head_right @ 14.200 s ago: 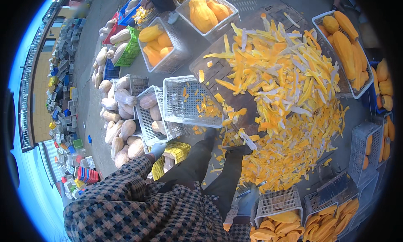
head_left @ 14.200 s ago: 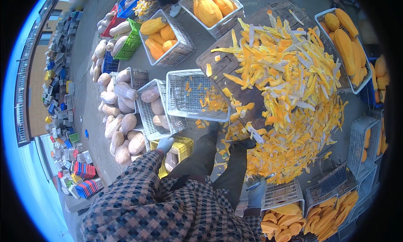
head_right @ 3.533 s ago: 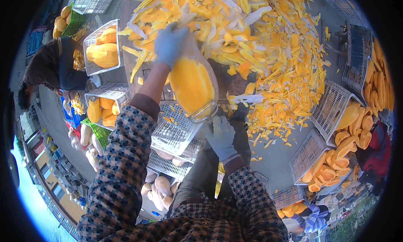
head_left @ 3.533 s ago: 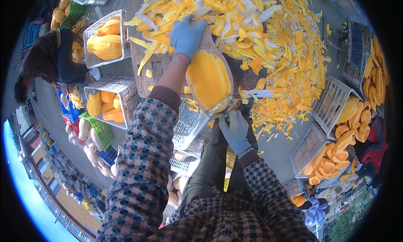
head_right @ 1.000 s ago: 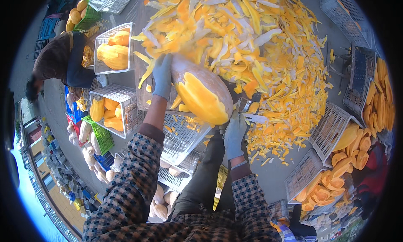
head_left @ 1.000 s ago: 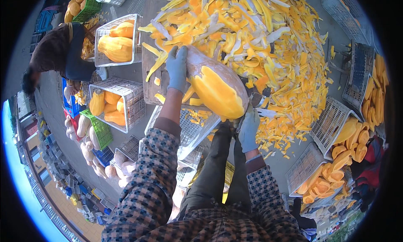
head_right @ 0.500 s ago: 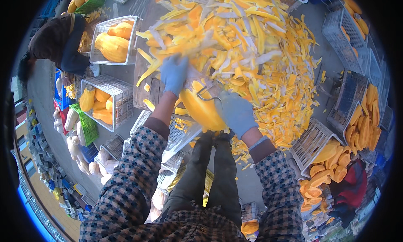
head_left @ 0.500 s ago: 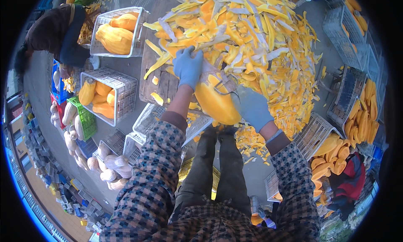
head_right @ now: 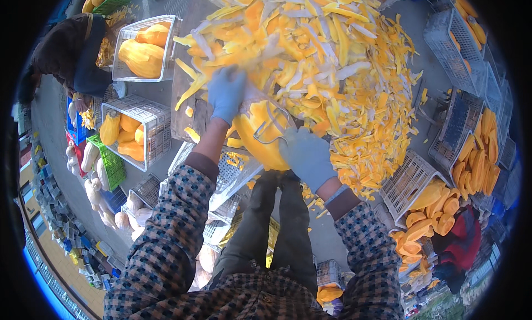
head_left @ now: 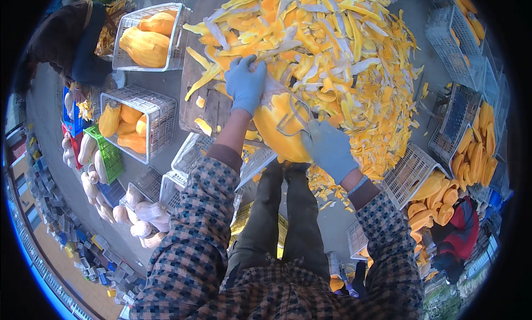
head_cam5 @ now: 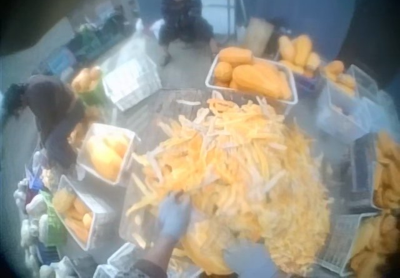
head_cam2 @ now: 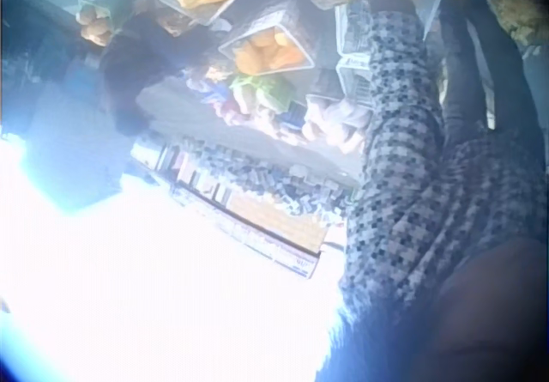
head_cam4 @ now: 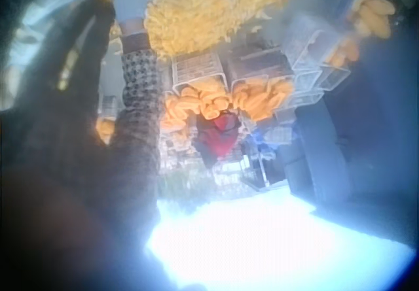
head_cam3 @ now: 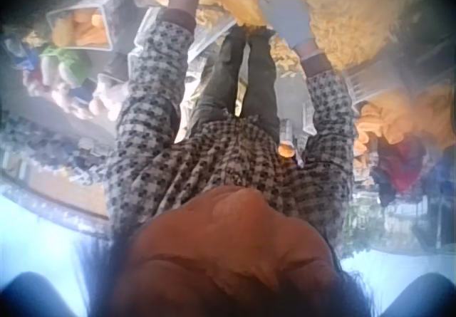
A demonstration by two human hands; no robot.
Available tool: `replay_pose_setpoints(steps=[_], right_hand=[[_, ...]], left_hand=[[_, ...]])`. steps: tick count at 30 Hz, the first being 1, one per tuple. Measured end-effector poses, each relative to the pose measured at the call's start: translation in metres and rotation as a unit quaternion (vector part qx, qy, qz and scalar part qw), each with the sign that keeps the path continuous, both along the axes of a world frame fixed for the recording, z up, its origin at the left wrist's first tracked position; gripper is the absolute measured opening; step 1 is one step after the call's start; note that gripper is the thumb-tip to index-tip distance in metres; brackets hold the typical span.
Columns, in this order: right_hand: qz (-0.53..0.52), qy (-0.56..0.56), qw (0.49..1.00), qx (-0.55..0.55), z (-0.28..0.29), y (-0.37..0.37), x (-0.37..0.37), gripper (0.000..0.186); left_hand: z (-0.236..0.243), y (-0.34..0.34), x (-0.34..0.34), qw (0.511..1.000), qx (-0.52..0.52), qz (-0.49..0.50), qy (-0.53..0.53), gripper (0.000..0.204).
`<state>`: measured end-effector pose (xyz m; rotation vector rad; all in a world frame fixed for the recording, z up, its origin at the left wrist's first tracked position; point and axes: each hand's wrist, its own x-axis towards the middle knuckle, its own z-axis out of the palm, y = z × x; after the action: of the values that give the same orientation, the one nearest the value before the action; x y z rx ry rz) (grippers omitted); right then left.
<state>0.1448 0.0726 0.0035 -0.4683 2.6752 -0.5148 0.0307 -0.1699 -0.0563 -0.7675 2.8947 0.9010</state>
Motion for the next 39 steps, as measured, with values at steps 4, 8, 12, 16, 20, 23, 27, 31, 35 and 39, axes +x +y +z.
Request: replay_pose_setpoints(steps=[4, 8, 12, 16, 20, 23, 27, 31, 35, 39], right_hand=[[-0.058, -0.093, 0.992, 0.07, 0.031, 0.066, 0.088, 0.024], [-0.165, -0.065, 0.981, -0.075, 0.016, 0.055, 0.057, 0.027], [-0.073, 0.061, 0.994, -0.051, 0.001, 0.015, 0.039, 0.028], [-0.148, -0.196, 0.965, 0.092, 0.003, 0.033, 0.114, 0.025], [-0.326, -0.117, 0.926, -0.149, -0.029, 0.044, 0.166, 0.024], [-0.216, -0.024, 0.958, -0.186, -0.066, 0.014, 0.172, 0.025], [-0.262, -0.048, 0.953, -0.143, -0.08, -0.009, 0.203, 0.029], [-0.355, -0.247, 0.887, -0.158, -0.071, 0.009, 0.217, 0.037], [-0.363, -0.134, 0.886, -0.255, -0.049, 0.022, 0.142, 0.028], [-0.186, -0.117, 0.968, -0.124, -0.013, -0.011, 0.025, 0.026]], left_hand=[[0.0, -0.003, -0.002, 0.999, 0.025, 0.002, -0.023, 0.047], [0.003, -0.001, -0.007, 0.999, 0.014, 0.011, -0.047, 0.047], [0.004, -0.002, -0.004, 0.999, 0.031, -0.002, -0.005, 0.044], [0.002, -0.008, 0.006, 0.998, 0.061, -0.001, 0.026, 0.043], [0.001, -0.009, 0.01, 0.996, 0.085, 0.016, 0.01, 0.043], [-0.002, -0.007, 0.004, 0.992, 0.115, 0.009, 0.056, 0.042], [-0.013, -0.011, -0.003, 0.987, 0.151, -0.006, 0.061, 0.041], [-0.027, -0.021, 0.001, 0.974, 0.213, 0.005, 0.081, 0.038], [-0.013, -0.04, 0.012, 0.953, 0.298, -0.011, 0.051, 0.042], [0.003, -0.039, 0.016, 0.998, 0.006, -0.061, -0.032, 0.053]])
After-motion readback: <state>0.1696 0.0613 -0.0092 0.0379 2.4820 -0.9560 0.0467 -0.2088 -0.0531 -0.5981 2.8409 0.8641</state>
